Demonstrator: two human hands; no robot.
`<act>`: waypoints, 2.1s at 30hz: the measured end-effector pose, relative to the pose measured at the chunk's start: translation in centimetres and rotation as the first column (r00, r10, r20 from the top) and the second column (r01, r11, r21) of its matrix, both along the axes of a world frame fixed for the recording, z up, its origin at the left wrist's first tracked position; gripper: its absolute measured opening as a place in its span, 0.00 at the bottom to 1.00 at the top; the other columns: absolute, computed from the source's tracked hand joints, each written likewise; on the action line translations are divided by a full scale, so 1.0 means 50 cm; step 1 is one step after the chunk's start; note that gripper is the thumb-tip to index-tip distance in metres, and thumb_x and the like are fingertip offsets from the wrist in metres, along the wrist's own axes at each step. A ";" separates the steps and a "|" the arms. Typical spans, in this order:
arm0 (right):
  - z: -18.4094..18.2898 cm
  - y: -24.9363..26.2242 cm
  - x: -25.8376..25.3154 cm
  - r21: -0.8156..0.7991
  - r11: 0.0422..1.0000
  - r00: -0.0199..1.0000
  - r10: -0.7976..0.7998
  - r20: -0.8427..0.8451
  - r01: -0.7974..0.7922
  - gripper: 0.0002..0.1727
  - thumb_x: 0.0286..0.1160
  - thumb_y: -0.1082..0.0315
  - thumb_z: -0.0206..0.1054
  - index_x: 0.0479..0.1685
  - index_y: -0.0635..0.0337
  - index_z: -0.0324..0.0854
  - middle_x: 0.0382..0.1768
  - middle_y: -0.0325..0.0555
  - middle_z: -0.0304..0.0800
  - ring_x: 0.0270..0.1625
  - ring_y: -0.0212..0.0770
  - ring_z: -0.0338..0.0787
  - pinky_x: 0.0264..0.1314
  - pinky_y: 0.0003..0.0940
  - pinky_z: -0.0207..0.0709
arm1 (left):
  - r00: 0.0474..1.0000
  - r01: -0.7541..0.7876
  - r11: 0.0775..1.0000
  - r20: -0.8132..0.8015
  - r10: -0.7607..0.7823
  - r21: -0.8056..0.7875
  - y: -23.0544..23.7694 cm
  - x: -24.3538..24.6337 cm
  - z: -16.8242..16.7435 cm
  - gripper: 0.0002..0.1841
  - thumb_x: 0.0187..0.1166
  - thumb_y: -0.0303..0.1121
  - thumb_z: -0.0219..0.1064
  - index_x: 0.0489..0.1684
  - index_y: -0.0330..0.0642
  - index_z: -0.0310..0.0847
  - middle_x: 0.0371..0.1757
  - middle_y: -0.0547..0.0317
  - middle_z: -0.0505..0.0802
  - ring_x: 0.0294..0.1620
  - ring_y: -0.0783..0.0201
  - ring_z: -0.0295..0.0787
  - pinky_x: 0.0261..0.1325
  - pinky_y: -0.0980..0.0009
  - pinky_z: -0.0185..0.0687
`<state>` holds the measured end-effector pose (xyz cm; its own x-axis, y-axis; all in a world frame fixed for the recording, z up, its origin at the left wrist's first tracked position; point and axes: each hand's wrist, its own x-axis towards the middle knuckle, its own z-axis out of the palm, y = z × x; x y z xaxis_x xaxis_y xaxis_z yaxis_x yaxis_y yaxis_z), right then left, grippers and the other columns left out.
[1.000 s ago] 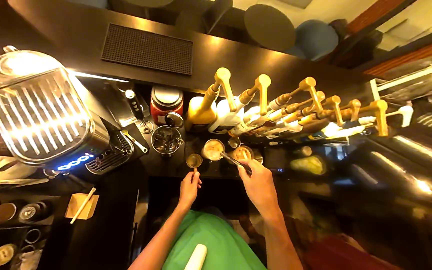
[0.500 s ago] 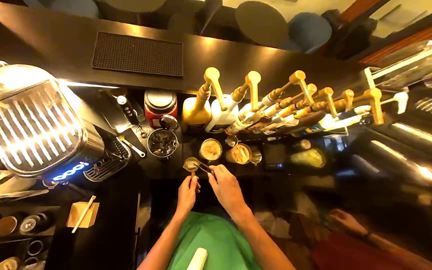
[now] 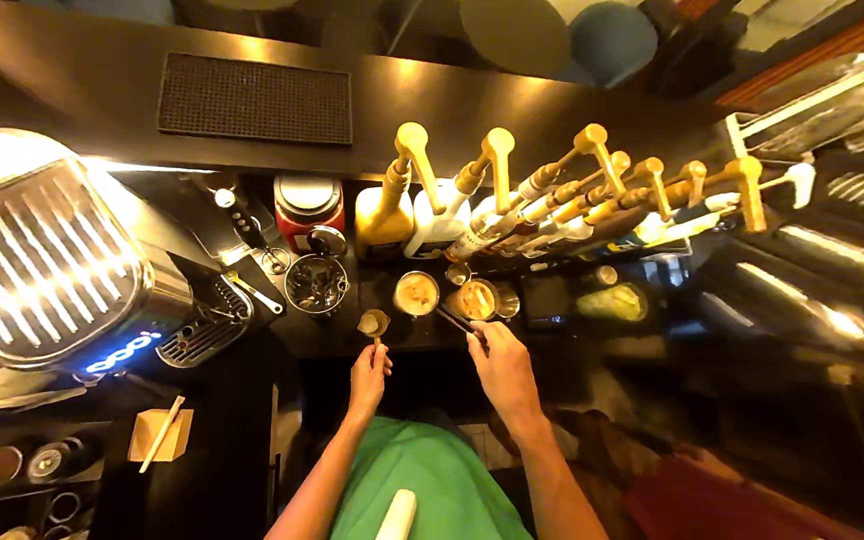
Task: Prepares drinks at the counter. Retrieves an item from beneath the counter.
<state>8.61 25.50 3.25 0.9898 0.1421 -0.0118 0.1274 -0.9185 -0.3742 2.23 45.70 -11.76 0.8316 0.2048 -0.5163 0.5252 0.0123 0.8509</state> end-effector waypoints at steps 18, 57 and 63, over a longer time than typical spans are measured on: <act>0.001 0.040 0.080 -0.128 0.989 0.986 0.046 -0.163 -0.067 0.15 0.85 0.64 0.62 0.60 0.60 0.87 0.55 0.52 0.91 0.56 0.48 0.92 0.60 0.44 0.86 | 1.000 0.007 1.000 -0.003 -0.007 -0.008 -0.005 0.014 -0.001 0.18 0.94 0.40 0.52 0.59 0.37 0.83 0.36 0.59 0.92 0.33 0.67 0.89 0.41 0.70 0.87; 0.036 0.018 0.068 -0.015 1.000 1.000 0.023 0.015 -0.023 0.12 0.83 0.66 0.64 0.55 0.59 0.90 0.47 0.49 0.92 0.49 0.44 0.93 0.55 0.39 0.87 | 0.994 0.104 0.994 -0.042 -0.106 -0.028 -0.006 0.015 0.020 0.20 0.94 0.43 0.51 0.61 0.38 0.82 0.38 0.58 0.92 0.35 0.66 0.89 0.44 0.67 0.87; 0.040 0.019 0.063 -0.003 1.000 0.999 0.021 0.049 -0.021 0.12 0.83 0.65 0.65 0.55 0.59 0.90 0.47 0.48 0.92 0.48 0.41 0.93 0.54 0.36 0.88 | 0.993 0.105 0.994 -0.043 -0.107 -0.033 -0.008 0.014 0.021 0.19 0.94 0.43 0.51 0.60 0.38 0.82 0.37 0.59 0.92 0.34 0.66 0.89 0.42 0.68 0.87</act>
<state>11.76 26.43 5.28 0.9861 0.1625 0.0359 0.1643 -0.9165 -0.3647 2.92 45.28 -10.69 0.8236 0.1000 -0.5584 0.5627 -0.0197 0.8264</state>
